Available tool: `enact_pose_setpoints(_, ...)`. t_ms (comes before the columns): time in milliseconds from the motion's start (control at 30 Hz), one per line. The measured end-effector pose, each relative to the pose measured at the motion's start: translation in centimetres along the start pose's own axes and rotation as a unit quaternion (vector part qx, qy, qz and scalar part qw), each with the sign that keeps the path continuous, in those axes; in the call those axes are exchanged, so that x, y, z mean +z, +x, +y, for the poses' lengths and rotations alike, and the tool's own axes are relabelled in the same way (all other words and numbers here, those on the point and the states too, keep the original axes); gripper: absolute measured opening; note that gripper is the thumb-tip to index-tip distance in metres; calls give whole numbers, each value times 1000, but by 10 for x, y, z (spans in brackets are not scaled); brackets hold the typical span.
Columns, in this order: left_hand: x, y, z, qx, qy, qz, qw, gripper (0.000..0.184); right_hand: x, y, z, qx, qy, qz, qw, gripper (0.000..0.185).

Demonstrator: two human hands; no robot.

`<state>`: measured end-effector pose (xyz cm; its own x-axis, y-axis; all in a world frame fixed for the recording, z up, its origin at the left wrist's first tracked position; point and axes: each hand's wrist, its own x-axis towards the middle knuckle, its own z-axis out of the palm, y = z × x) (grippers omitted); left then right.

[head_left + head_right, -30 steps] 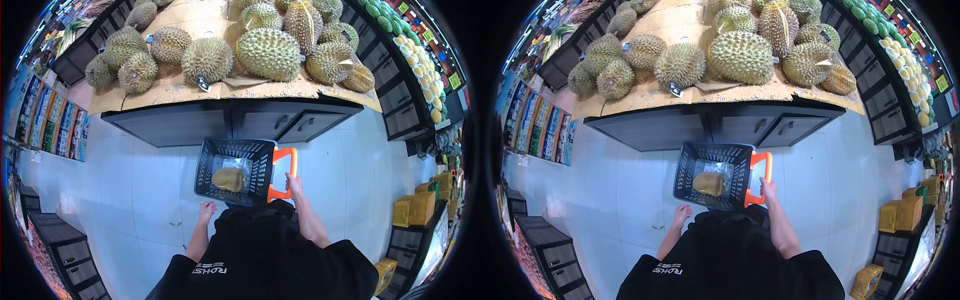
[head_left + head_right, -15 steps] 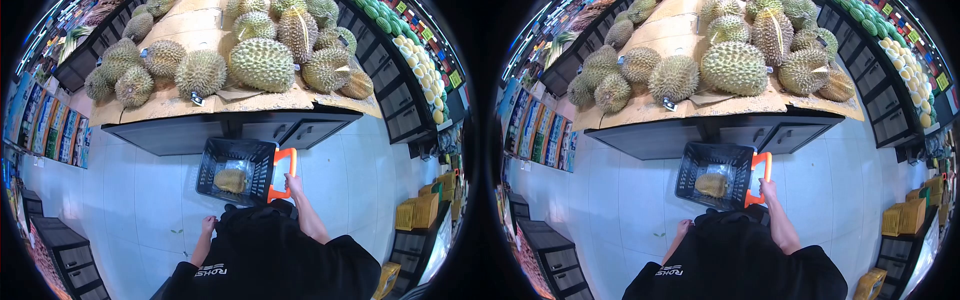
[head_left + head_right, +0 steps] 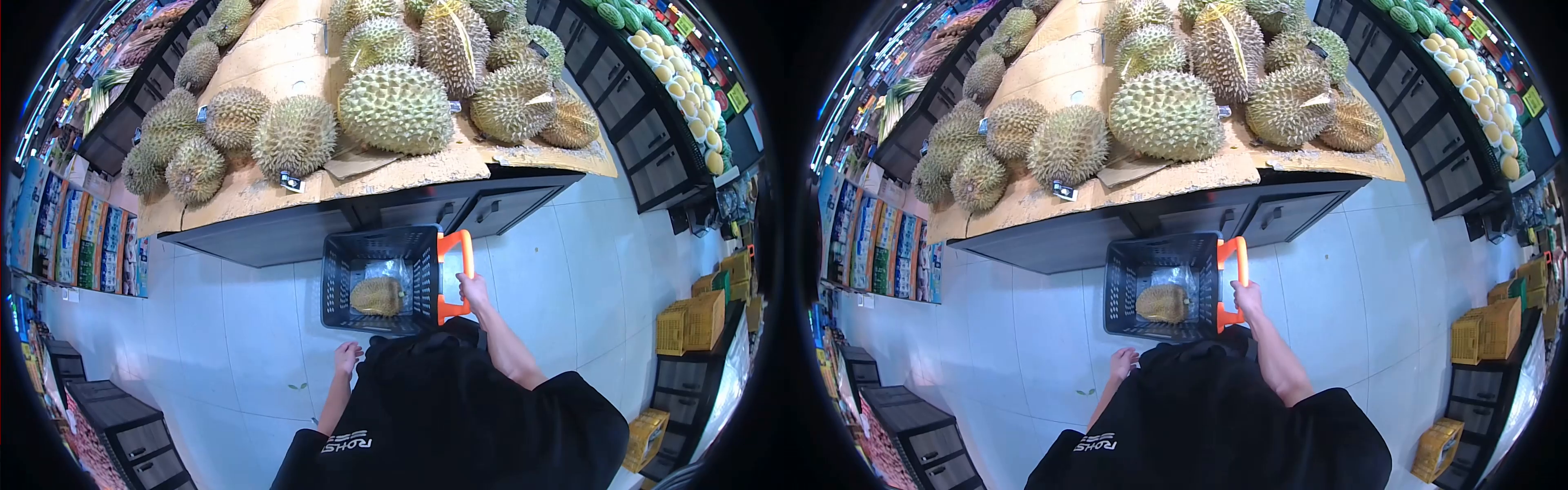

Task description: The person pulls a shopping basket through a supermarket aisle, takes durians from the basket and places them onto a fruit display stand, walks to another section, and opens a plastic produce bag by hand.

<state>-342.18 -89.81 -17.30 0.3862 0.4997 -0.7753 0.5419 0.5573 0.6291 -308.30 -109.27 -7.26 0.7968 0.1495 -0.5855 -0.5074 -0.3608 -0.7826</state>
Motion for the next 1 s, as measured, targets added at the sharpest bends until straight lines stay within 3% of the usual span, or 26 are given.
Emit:
enact_pose_setpoints(200, 9, 7, -21, 13, 20, -19, 1000, 26, -6, 32, -6, -34, -83, 2, 996, 22)
enact_pose_setpoints(333, 19, 5, -35, 13, -57, -5, 998, 25, -11, 39, -19, -20, -86, -3, 996, 20)
enact_pose_setpoints(533, 29, -12, -33, 31, -30, -8, 999, 26, -15, 49, -28, 8, -103, -6, 995, 20)
enact_pose_setpoints(667, 37, -30, -13, -58, 22, 30, 998, 30, -19, 62, -24, -8, -142, 23, 990, 23)
enact_pose_setpoints(733, 38, -31, -8, -76, 35, 41, 996, 32, -21, 74, -15, -75, -176, 42, 981, 25)
enact_pose_setpoints(1000, 43, -48, 6, -62, 30, 49, 996, 29, -24, 69, -20, -88, -225, 63, 968, 32)
